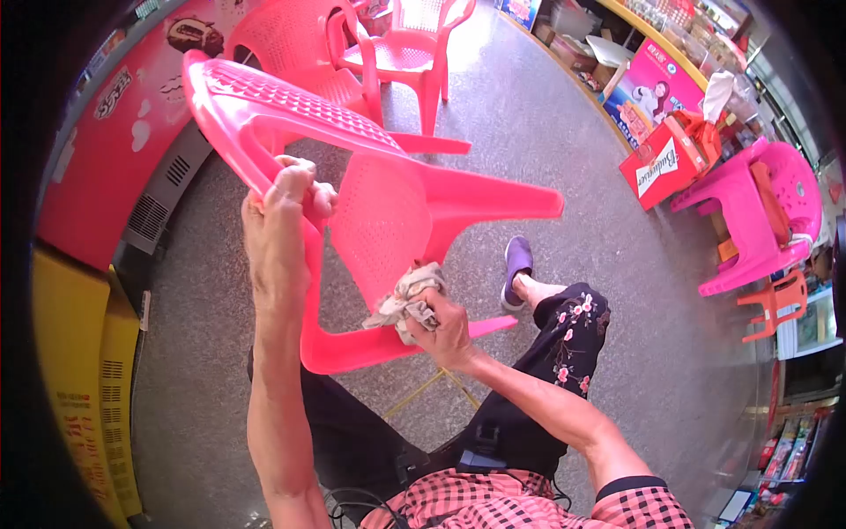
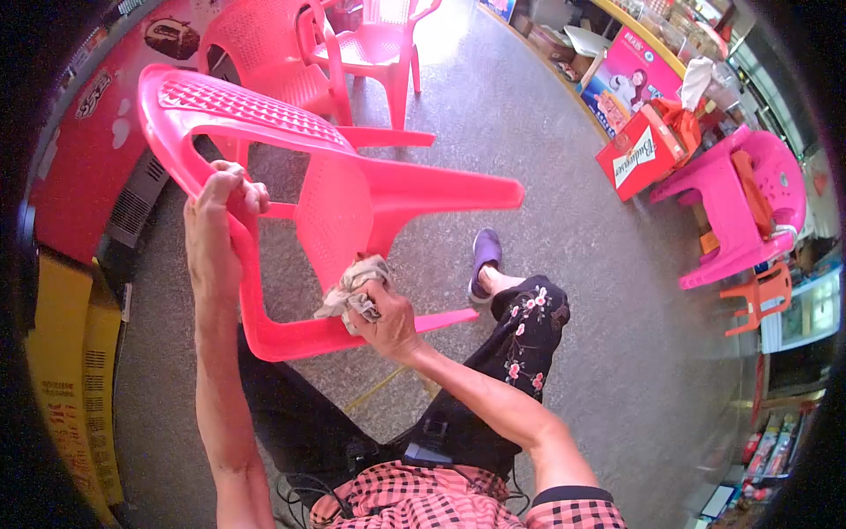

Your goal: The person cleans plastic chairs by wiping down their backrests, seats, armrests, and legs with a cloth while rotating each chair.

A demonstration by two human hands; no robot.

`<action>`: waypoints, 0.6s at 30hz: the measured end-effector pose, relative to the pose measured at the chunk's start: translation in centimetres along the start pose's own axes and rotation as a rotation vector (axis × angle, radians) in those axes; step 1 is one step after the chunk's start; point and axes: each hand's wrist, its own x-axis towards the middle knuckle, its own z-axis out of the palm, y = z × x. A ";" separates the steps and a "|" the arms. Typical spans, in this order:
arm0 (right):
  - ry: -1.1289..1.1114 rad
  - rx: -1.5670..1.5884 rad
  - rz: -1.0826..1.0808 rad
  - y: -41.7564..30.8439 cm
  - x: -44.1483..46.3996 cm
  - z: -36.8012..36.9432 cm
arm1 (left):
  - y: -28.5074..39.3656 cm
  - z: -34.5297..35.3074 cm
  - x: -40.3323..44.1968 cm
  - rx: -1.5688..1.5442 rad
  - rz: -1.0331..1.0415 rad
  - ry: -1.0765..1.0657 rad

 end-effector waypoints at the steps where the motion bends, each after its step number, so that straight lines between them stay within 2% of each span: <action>1: -0.078 0.003 0.058 -0.4 0.2 -0.3 | 0.0 0.2 -0.1 -0.010 0.015 0.008; 5: -0.164 -0.017 0.053 -3.7 1.2 -1.6 | 0.1 1.8 -0.9 0.049 -0.075 0.077; 7: -0.129 -0.210 -0.314 -6.6 5.3 -3.1 | -0.1 2.3 -1.3 0.118 -0.071 -0.027; 9: -0.172 -0.617 -0.482 -6.3 10.2 -3.9 | 0.1 2.8 -1.5 0.116 -0.083 -0.084; 11: -0.319 -1.032 -0.326 -5.3 14.3 -3.6 | -0.1 2.7 -1.1 0.102 -0.077 -0.073; 12: -0.313 -1.032 -0.325 -4.8 15.4 -3.0 | -0.5 3.1 -1.1 0.092 -0.045 -0.059; 14: -0.627 -1.245 -0.219 -3.8 16.7 -1.3 | -0.4 3.4 -1.1 0.066 -0.033 -0.051; 17: -0.690 -1.114 -0.257 -2.1 14.1 0.7 | -0.8 3.2 -0.7 0.061 -0.010 -0.075; 18: -0.790 -1.066 -0.274 -2.6 13.1 0.9 | -0.7 3.2 -0.7 0.068 -0.018 -0.048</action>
